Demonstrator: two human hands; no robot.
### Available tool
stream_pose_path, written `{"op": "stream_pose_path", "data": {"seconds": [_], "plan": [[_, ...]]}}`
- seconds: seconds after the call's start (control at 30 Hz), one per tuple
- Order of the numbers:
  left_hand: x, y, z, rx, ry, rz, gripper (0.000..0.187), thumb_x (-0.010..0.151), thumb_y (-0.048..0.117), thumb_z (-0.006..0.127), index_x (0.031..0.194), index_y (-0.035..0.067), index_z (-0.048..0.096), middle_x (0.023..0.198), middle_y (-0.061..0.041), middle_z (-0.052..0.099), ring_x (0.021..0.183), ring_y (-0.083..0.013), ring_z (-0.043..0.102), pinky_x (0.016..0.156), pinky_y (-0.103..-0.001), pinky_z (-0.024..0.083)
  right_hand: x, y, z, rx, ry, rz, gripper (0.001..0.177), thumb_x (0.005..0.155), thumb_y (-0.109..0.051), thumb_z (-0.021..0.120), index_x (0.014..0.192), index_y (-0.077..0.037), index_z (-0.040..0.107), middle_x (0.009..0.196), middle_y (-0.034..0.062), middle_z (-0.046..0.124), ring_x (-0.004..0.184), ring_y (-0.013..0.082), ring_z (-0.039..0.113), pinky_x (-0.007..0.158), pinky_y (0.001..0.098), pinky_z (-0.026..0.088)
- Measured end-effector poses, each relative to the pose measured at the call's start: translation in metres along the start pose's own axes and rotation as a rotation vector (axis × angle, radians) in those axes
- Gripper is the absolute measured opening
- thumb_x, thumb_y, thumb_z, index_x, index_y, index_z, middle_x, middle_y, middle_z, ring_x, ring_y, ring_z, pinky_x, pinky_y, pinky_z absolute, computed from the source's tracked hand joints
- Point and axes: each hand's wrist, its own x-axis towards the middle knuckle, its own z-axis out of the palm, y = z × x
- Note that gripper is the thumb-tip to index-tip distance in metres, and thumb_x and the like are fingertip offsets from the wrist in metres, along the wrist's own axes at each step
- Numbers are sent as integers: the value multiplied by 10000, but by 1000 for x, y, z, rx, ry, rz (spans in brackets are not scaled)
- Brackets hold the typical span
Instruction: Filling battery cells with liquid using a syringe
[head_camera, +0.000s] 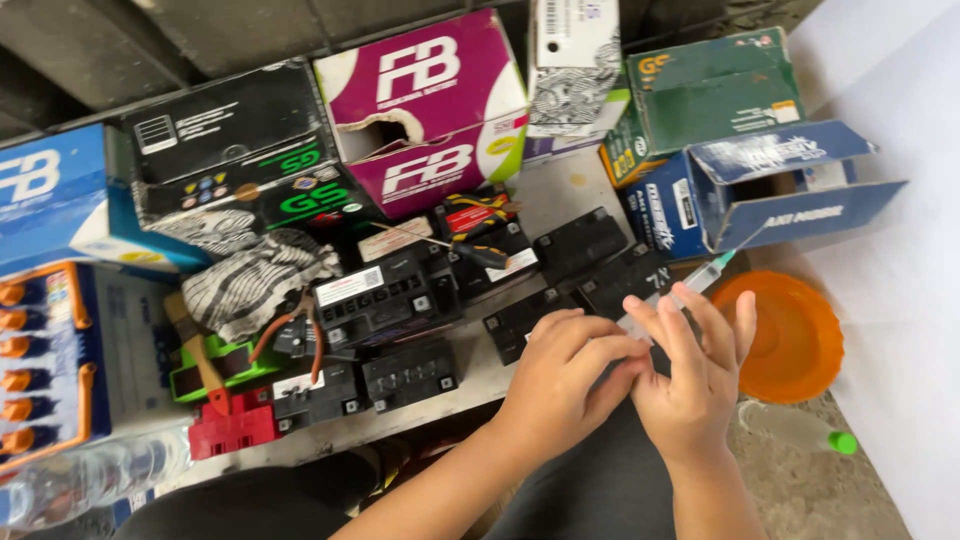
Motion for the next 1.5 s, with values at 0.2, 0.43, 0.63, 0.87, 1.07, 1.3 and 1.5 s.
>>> {"op": "stream_pose_path", "data": {"seconds": [0.2,0.43,0.63,0.87,1.07,1.3,1.5], "plan": [[32,-6,29,-63,-84,100,72,1019,89,672,1064,114,622,1010,-31,674,855,-260,647,818,-410,464,-3,21,-9,-65,31,172,293,1029,131,562,1281,25,668,1205,77,756,1326,360,568,1290,635,269],[44,-11,80,-84,-38,58,141,886,83,773,1013,129,734,897,-32,702,925,-245,714,974,-433,544,-17,51,-19,-97,115,510,878,807,129,823,1566,27,394,1530,218,439,1453,415,412,1220,549,343],[50,-9,118,-33,-149,98,135,895,91,773,1020,132,743,904,-25,708,952,-217,716,949,-383,531,-43,71,-31,427,302,1020,815,926,141,556,1622,-104,210,1442,172,501,1350,256,513,1181,413,418],[34,-13,173,89,-285,204,105,859,108,781,954,127,741,863,-51,714,923,-247,725,929,-402,515,-70,93,-43,802,396,1460,564,1110,-281,518,1563,2,338,1217,204,697,1020,188,689,950,369,549],[28,-12,198,284,-586,282,85,842,198,709,904,140,705,864,-65,703,867,-257,703,858,-425,523,-103,113,-44,911,432,1697,391,1047,-225,619,1381,-27,576,1130,156,748,916,191,746,791,379,623],[9,-38,252,424,-1062,190,323,885,294,648,1129,87,693,1144,-181,697,1065,-368,667,890,-514,503,-153,142,-17,918,540,1885,543,979,-302,739,1422,-116,487,1177,142,753,966,247,769,796,442,632],[15,-28,266,443,-1161,136,257,881,146,653,1112,57,724,1156,-202,692,1043,-373,676,872,-505,527,-195,162,-9,695,457,1953,682,952,-354,801,1440,-73,416,1101,157,723,923,245,744,769,423,627]]}}
